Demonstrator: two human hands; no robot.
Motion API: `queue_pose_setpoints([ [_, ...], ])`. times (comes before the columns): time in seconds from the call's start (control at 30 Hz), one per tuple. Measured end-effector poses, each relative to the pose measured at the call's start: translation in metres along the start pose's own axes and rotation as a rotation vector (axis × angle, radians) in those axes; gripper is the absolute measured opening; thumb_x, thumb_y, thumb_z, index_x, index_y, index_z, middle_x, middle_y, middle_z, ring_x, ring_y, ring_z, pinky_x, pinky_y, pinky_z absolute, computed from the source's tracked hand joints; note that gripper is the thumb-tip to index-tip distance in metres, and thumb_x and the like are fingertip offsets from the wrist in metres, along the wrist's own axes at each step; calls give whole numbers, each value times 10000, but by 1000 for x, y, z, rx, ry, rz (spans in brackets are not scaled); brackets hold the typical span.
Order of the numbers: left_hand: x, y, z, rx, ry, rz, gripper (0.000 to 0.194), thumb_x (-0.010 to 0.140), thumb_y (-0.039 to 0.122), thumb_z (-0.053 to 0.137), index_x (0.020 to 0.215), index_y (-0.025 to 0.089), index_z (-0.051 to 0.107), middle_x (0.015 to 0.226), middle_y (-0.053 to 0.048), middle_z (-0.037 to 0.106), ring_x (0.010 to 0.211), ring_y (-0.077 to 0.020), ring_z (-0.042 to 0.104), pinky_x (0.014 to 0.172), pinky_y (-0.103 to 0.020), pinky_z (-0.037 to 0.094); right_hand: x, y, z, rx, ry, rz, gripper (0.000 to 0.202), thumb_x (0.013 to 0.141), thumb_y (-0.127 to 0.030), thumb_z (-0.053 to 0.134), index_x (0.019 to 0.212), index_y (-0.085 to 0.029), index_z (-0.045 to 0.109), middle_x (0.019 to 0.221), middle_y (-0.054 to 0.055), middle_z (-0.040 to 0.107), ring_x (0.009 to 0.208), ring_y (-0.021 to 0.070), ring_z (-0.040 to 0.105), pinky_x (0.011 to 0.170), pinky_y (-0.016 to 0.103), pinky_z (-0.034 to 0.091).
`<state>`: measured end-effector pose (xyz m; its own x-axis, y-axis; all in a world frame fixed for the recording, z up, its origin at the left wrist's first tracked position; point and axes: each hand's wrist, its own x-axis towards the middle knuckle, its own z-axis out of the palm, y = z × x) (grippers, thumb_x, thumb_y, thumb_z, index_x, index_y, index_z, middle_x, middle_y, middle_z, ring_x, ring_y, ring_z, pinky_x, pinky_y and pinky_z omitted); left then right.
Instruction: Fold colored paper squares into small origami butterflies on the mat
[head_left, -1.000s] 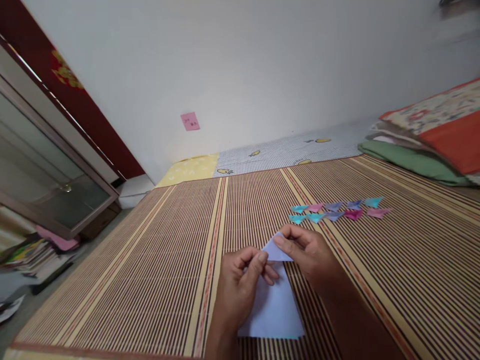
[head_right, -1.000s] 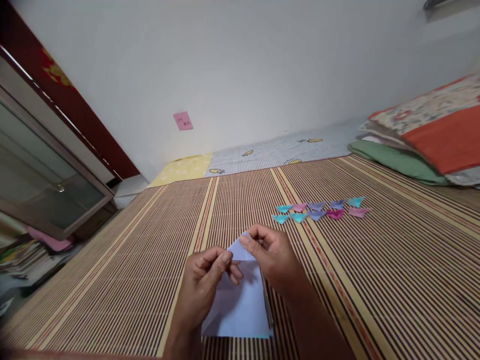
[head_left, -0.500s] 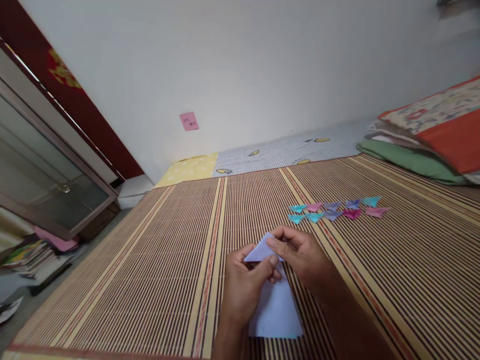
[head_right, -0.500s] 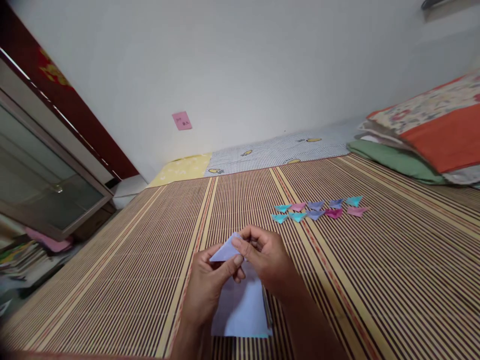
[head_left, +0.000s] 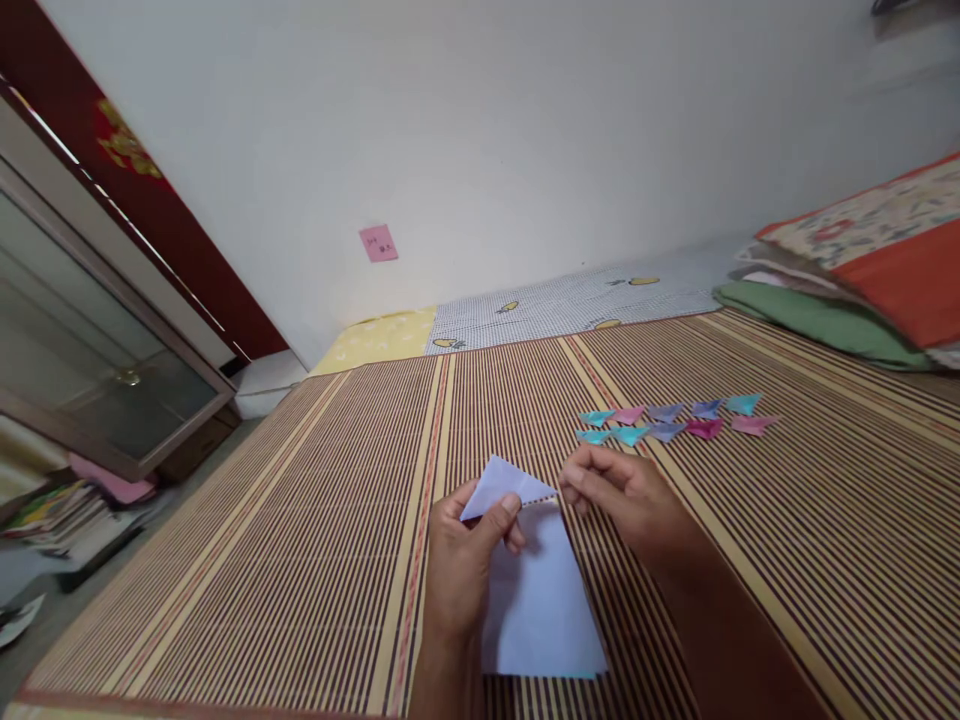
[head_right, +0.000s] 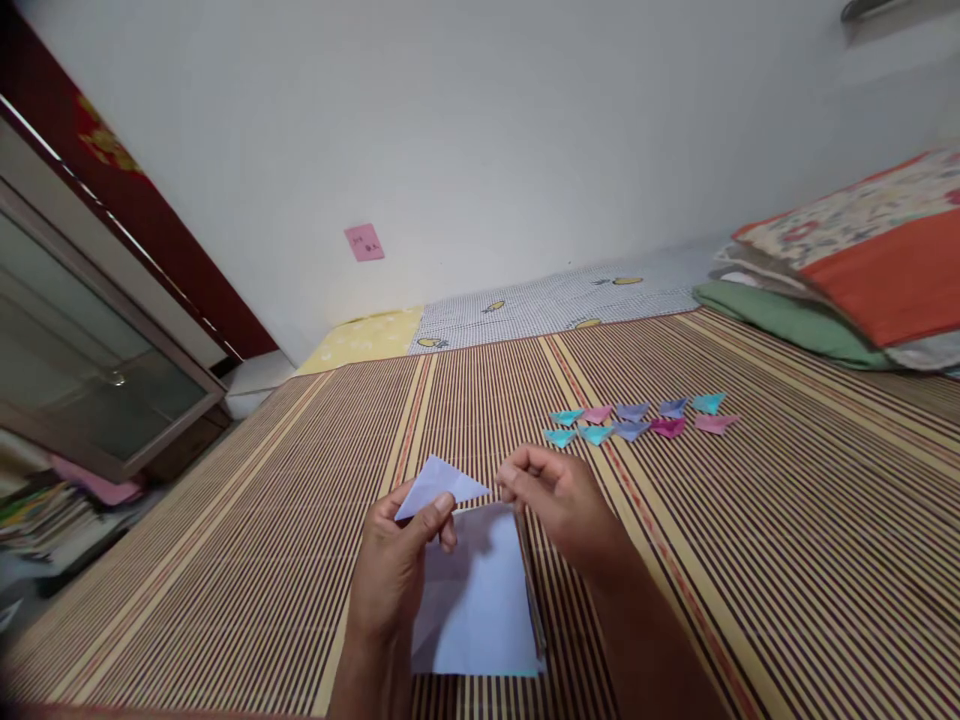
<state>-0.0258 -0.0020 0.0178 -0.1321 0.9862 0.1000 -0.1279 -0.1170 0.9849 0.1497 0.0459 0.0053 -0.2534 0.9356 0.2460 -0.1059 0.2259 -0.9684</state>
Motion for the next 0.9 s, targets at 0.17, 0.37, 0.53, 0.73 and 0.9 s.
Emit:
queue_pose_setpoints([
  [0.17,-3,0,7,123,-106,-80,245,787,325,777,654,150,668,528,8,592,499,-109,504,522,-222,382,-1,0,9,74,-55,27,188,838,-368,746,894,-190,720,762,12,694,699,156,632,650,270,493],
  [0.37,-5,3,12,136,-160,-49,286,855,356,733,655,152,708,589,-39,671,558,-146,580,594,-257,454,-4,-1,23,180,-101,29,258,910,-391,691,758,-186,657,622,-16,628,554,136,588,547,264,467],
  [0.53,-3,4,5,135,-239,7,472,994,450,528,714,142,749,673,-101,758,572,-171,630,646,-294,466,-2,0,13,162,-15,19,259,868,-395,738,738,-177,687,649,-17,613,597,122,551,573,246,432],
  [0.73,3,1,-6,10,-121,54,293,982,391,582,925,149,738,784,-64,779,637,-136,652,645,-247,444,-1,2,13,328,30,137,289,831,-445,777,775,-180,675,677,-9,637,603,127,566,578,244,452],
  [0.9,1,0,5,-23,-186,19,150,856,298,751,846,159,695,766,-25,745,648,-119,653,657,-227,491,-1,5,26,479,-55,160,338,878,-479,731,755,-177,641,588,-24,593,521,122,561,541,255,459],
])
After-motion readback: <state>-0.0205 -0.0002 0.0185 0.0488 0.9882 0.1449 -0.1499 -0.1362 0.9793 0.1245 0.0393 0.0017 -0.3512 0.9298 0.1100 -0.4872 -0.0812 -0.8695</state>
